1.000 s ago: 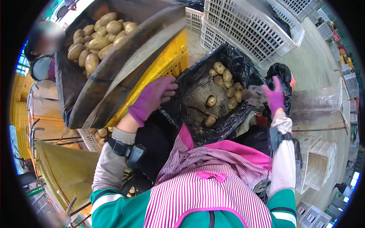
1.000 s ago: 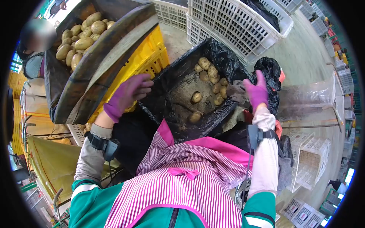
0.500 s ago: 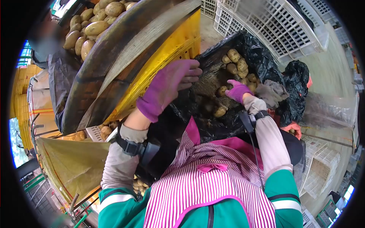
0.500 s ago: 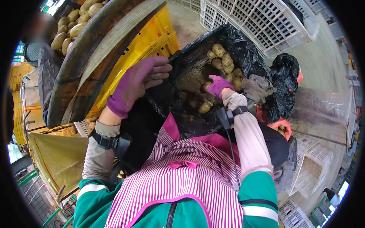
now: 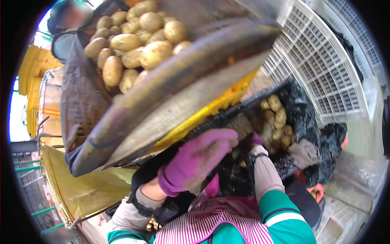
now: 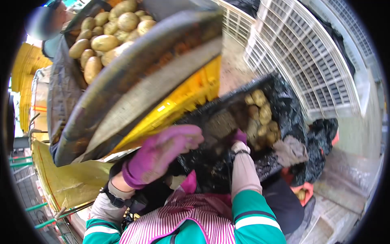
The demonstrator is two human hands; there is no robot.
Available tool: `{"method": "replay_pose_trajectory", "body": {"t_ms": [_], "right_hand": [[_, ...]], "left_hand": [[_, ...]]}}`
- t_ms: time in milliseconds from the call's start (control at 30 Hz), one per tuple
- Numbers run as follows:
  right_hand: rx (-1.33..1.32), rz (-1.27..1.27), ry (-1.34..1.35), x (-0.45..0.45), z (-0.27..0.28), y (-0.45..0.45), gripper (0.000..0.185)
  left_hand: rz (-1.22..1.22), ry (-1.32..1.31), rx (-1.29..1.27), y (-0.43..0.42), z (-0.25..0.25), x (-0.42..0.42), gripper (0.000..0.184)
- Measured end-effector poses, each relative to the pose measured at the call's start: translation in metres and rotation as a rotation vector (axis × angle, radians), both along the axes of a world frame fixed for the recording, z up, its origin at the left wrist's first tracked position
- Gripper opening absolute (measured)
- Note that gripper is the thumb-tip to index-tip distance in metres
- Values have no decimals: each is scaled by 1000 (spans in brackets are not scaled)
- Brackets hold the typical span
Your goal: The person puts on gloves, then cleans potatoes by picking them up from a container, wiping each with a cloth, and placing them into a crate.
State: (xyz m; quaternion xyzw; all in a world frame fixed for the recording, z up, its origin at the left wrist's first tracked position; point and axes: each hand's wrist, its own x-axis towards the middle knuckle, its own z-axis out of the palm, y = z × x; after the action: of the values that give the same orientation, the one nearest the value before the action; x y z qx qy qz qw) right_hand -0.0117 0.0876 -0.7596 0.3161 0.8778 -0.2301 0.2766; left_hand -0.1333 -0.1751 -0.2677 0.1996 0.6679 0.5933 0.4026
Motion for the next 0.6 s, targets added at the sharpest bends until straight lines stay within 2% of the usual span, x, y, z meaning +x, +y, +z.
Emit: {"method": "replay_pose_trajectory", "body": {"t_ms": [100,133,167,200,267,300,333,367,433,500,533,600], "right_hand": [[-124,-134,-92,-3,30,2,67],[-159,-268,-17,1,49,-1,70],[-211,-287,12,-4,67,-2,67],[-530,-466,149,-15,116,-3,62],[-1071,-581,409,-26,157,14,63],[-1074,-582,393,-42,252,2,69],[-1159,-556,377,-47,310,0,75],[-1151,-425,463,-49,347,-2,77],[-962,-96,525,-46,431,-7,81],[-873,5,577,-32,494,-22,85],[-813,72,599,-23,513,-29,86],[-723,166,688,-7,522,-38,87]], "left_hand": [[47,-58,108,-1,-7,-2,37],[16,-11,79,-2,-5,-3,36],[-18,34,55,-3,-3,-4,35],[-19,29,68,-3,-1,-6,35],[-64,175,29,-2,1,-5,37],[-56,199,27,-2,0,-3,38],[-48,223,24,-2,0,-1,39],[-39,246,22,-1,-1,1,40],[-24,253,3,3,3,6,40],[-28,37,-88,10,14,9,43],[-35,42,-84,11,12,11,43],[-216,284,69,15,8,13,46]]}}
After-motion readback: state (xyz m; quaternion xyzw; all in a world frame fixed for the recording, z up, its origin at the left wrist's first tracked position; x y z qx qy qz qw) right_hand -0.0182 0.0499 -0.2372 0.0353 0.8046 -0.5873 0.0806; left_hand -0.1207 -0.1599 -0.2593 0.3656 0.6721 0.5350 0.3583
